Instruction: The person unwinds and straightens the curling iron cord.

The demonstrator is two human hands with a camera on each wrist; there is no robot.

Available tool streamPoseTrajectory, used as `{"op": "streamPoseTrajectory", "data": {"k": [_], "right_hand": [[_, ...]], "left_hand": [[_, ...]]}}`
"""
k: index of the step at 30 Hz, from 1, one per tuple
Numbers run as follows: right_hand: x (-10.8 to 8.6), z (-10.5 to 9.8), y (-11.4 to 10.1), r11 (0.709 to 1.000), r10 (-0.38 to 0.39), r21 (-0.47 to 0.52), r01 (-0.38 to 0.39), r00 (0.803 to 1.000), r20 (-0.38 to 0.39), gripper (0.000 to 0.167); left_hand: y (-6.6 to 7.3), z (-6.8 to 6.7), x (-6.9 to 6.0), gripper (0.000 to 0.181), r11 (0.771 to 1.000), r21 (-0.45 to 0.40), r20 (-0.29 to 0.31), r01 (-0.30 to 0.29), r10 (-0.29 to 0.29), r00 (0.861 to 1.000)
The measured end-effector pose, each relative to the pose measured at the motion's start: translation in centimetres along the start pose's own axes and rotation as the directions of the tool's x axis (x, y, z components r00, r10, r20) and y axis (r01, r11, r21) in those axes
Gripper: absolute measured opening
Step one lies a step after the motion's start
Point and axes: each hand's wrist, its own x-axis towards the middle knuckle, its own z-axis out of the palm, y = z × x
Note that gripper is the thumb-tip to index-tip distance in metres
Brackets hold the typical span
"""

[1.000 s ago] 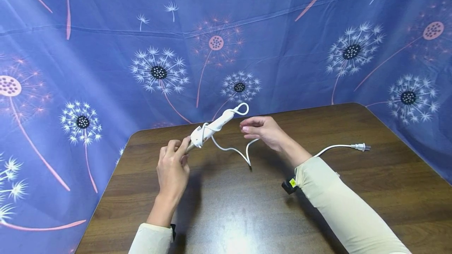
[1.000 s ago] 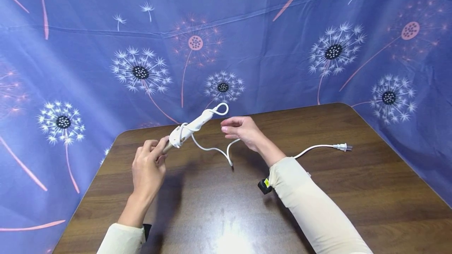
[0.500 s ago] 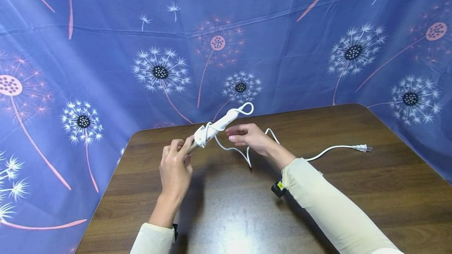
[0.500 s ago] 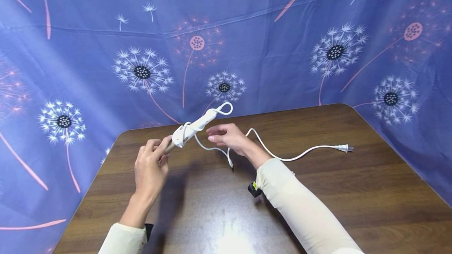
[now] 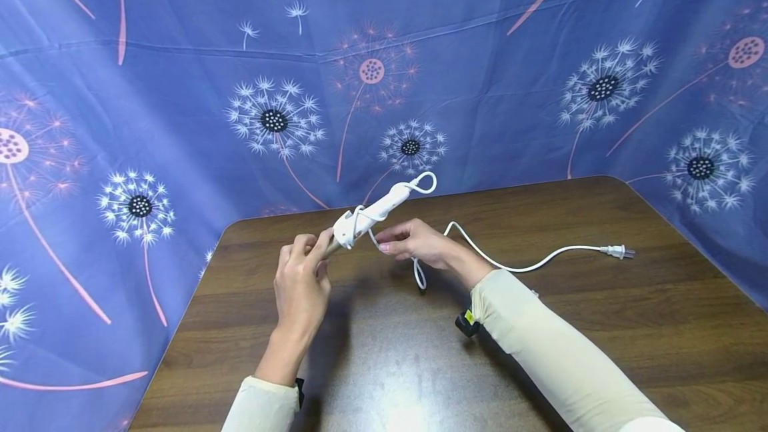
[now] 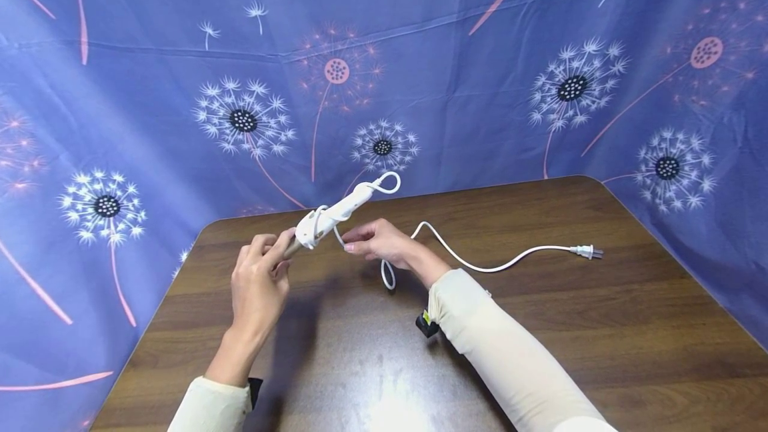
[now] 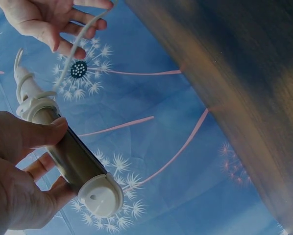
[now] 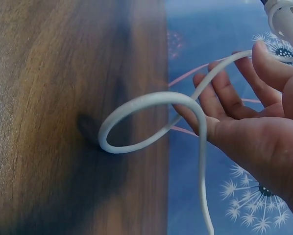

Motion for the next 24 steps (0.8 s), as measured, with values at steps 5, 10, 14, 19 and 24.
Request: {"op": "streamPoseTrajectory", "data": {"k": [5, 10, 14, 19, 24], "right_hand": [[0.2, 0.2, 0.1, 0.999, -0.001, -0.032, 0.000, 0.999, -0.049, 0.031], [0.2, -0.2, -0.1, 0.995, -0.027, -0.104, 0.011, 0.987, -0.158, 0.030], [0.1, -0.7, -0.5, 0.989, -0.057, -0.149, 0.021, 0.969, -0.242, 0.028], [0.1, -1.5, -0.9, 0.991, -0.118, -0.094, 0.092, 0.939, -0.324, 0.026], [0.1, -2.6, -1.3, 0.988, -0.147, -0.022, 0.153, 0.893, -0.425, 0.024]], "left_hand": [[0.0, 0.0, 0.0, 0.063, 1.000, -0.004, -0.002, 0.000, 0.000, 1.000], [0.0, 0.0, -0.2, 0.063, 1.000, -0.004, 0.006, 0.003, -0.003, 1.000], [0.0, -0.1, -0.3, 0.064, 1.000, -0.006, 0.018, 0.007, -0.007, 1.000], [-0.1, -0.1, -0.5, 0.064, 1.000, -0.010, 0.029, -0.003, 0.003, 1.000], [-0.2, -0.2, -0.8, 0.064, 1.000, 0.001, 0.046, -0.012, 0.012, 0.999]]}}
